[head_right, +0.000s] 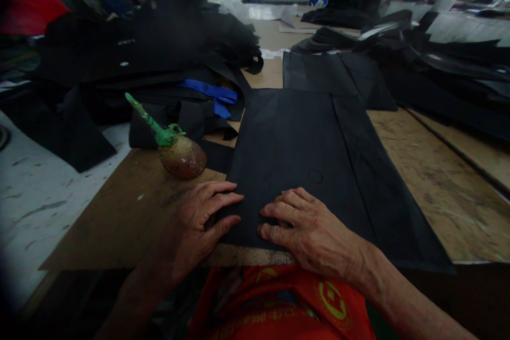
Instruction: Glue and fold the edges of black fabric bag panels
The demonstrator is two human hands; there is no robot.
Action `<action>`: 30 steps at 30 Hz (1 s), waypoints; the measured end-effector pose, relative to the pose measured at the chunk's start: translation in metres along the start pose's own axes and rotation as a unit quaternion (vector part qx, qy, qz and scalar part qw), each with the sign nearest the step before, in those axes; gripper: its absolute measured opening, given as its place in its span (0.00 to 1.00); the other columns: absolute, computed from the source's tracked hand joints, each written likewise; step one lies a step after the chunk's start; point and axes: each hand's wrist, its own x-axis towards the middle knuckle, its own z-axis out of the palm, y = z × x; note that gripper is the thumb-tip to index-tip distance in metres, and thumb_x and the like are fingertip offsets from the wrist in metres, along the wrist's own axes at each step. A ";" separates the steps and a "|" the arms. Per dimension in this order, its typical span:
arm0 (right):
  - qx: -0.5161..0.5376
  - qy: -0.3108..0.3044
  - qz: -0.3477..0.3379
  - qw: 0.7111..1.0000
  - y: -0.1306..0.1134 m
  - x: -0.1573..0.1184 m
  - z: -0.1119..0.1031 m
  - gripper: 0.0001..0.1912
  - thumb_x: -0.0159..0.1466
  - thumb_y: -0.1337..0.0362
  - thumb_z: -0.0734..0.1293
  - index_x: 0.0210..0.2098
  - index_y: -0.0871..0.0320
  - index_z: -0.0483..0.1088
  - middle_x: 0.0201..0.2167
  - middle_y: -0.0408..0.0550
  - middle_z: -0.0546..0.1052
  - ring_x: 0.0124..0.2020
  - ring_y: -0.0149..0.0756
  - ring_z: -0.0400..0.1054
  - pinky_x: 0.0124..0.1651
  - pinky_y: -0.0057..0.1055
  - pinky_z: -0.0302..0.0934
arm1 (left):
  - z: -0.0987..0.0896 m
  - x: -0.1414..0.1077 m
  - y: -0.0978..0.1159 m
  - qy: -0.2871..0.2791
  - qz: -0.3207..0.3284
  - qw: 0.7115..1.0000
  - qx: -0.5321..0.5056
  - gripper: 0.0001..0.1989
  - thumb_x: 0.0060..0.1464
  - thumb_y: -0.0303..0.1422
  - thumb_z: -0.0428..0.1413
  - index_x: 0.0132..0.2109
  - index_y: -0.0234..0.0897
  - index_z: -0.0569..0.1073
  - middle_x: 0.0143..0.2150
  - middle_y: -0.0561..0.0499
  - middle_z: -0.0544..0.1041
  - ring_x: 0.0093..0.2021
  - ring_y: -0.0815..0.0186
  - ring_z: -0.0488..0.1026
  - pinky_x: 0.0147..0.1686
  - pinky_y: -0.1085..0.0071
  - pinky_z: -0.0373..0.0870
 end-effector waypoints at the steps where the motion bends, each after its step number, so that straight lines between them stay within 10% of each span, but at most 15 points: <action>1: -0.009 0.000 0.000 1.000 -0.001 0.000 0.000 0.15 0.66 0.70 0.56 0.47 0.52 0.69 0.48 0.47 0.73 0.47 0.40 0.64 0.48 0.42 0.56 | 0.001 0.000 -0.001 0.001 -0.001 1.000 -0.002 0.12 0.54 0.29 0.57 0.47 0.41 0.72 0.51 0.49 0.71 0.52 0.59 0.66 0.49 0.55 0.65; 9: -0.049 0.008 -0.002 0.999 -0.002 -0.002 0.003 0.14 0.69 0.67 0.54 0.48 0.51 0.68 0.48 0.44 0.74 0.47 0.40 0.64 0.48 0.41 0.54 | -0.001 0.003 0.001 0.033 0.016 0.998 0.050 0.11 0.56 0.26 0.53 0.46 0.39 0.72 0.48 0.48 0.73 0.49 0.59 0.69 0.47 0.58 0.68; 15: -0.041 0.005 0.008 0.999 -0.003 -0.004 0.007 0.15 0.69 0.66 0.53 0.48 0.51 0.68 0.49 0.43 0.73 0.48 0.39 0.63 0.51 0.42 0.53 | 0.000 -0.011 0.028 0.050 0.158 0.982 0.090 0.11 0.59 0.28 0.50 0.47 0.35 0.73 0.50 0.50 0.76 0.53 0.61 0.69 0.50 0.64 0.67; 30: -0.008 0.013 0.096 0.995 -0.017 -0.021 -0.001 0.17 0.65 0.68 0.56 0.50 0.54 0.69 0.56 0.47 0.69 0.56 0.38 0.63 0.56 0.44 0.55 | 0.012 -0.025 0.030 0.054 0.161 0.970 0.174 0.13 0.58 0.32 0.51 0.49 0.38 0.72 0.51 0.49 0.75 0.50 0.60 0.73 0.52 0.57 0.66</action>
